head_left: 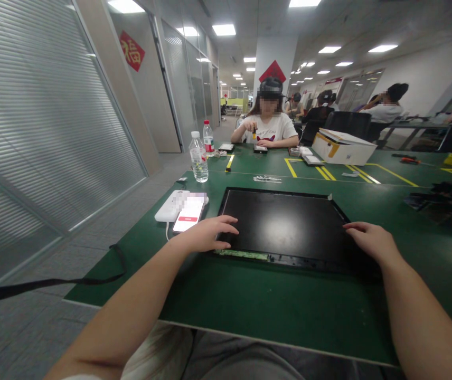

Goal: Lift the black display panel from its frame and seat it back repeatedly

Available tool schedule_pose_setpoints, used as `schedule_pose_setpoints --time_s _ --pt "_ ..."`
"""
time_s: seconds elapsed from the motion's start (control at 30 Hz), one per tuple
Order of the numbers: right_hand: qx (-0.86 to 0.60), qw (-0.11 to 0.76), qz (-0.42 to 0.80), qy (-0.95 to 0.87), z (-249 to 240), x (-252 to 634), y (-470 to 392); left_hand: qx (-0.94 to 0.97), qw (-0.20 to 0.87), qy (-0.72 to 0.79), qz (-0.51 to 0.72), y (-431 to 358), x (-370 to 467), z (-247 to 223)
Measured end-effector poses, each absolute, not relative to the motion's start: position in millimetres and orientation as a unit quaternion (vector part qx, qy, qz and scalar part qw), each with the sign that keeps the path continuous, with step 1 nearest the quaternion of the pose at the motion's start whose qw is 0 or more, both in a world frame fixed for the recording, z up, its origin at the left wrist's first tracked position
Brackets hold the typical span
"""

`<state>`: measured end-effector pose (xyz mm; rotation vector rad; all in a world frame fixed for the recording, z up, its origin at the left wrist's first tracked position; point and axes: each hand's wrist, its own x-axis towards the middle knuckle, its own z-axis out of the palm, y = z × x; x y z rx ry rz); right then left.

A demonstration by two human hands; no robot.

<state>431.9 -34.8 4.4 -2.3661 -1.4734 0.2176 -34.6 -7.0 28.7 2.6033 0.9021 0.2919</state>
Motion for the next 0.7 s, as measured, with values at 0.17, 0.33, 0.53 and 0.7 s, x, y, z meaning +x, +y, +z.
schedule_pose_setpoints --time_s 0.17,0.33,0.53,0.7 --pt "-0.827 0.188 0.079 -0.524 -1 437 -32 0.918 0.176 0.337 0.11 -7 -35 27" --pt "-0.813 0.135 -0.007 -0.566 -9 448 -26 0.911 0.183 0.355 0.106 -9 -34 28" --pt "-0.805 0.082 0.006 -0.587 -16 456 -27 0.889 0.181 0.412 0.082 -13 -33 30" --pt "-0.76 0.081 0.056 -0.642 -15 452 -33 0.879 0.167 0.443 0.057 -13 -32 31"
